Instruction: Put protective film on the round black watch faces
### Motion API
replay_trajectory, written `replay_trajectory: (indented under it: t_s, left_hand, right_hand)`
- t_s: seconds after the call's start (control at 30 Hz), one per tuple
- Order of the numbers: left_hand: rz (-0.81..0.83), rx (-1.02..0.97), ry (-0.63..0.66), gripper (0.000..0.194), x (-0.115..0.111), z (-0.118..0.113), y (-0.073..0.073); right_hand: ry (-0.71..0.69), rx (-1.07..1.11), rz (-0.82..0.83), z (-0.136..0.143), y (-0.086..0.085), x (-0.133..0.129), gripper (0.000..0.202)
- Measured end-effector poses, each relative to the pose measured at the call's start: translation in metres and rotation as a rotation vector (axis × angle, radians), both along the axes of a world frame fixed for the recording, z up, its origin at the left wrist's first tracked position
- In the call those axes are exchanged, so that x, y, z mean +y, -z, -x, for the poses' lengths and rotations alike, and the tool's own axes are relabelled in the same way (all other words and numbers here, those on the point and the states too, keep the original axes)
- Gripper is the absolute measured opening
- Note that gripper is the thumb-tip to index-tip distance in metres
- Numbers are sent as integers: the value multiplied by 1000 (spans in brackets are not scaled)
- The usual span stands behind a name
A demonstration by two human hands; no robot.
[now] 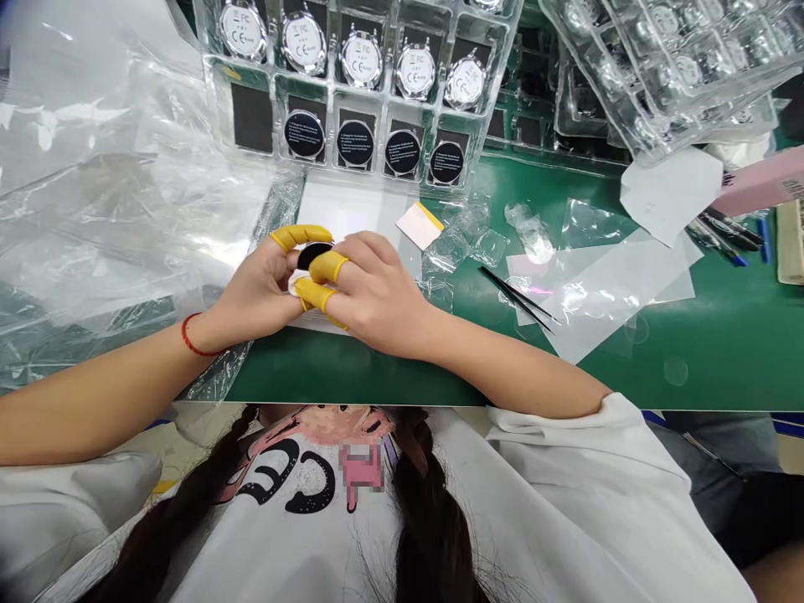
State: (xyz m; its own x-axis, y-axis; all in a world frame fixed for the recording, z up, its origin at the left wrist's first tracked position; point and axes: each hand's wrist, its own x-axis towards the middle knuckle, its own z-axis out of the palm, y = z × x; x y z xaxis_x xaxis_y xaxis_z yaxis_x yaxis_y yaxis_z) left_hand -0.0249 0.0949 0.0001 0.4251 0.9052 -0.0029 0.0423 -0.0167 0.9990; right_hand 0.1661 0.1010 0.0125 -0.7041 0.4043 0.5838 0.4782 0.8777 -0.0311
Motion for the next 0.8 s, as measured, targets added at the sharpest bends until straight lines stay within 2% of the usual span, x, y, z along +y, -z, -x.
replay_trajectory:
  t_s: [0.07, 0.17, 0.23, 0.4, 0.47, 0.6, 0.73, 0.8]
  left_hand:
    - [47, -15, -11, 56, 0, 0, -2]
    - [130, -39, -6, 56, 0, -2, -3]
    - [142, -35, 14, 53, -1, -4, -2]
    - [63, 11, 3, 54, -1, -4, 0]
    - [67, 17, -13, 58, -1, -3, -1]
    - [91, -14, -71, 56, -1, 0, -6]
    - [61, -6, -85, 55, -3, 0, -11]
    - [35, -7, -82, 53, -4, 0, -10]
  right_hand:
    - [35, 32, -22, -6, 1, 7, 18]
    - [189, -24, 88, -9, -1, 19, 23]
    - [215, -49, 148, -6, -2, 22, 28]
    - [-45, -5, 42, -3, -3, 19, 22]
    - [-66, -31, 81, -10, -2, 22, 20]
    - [64, -81, 291, -28, -2, 39, 25]
    - [234, 19, 304, -30, -12, 45, 30]
    - [268, 53, 299, -24, -19, 41, 32]
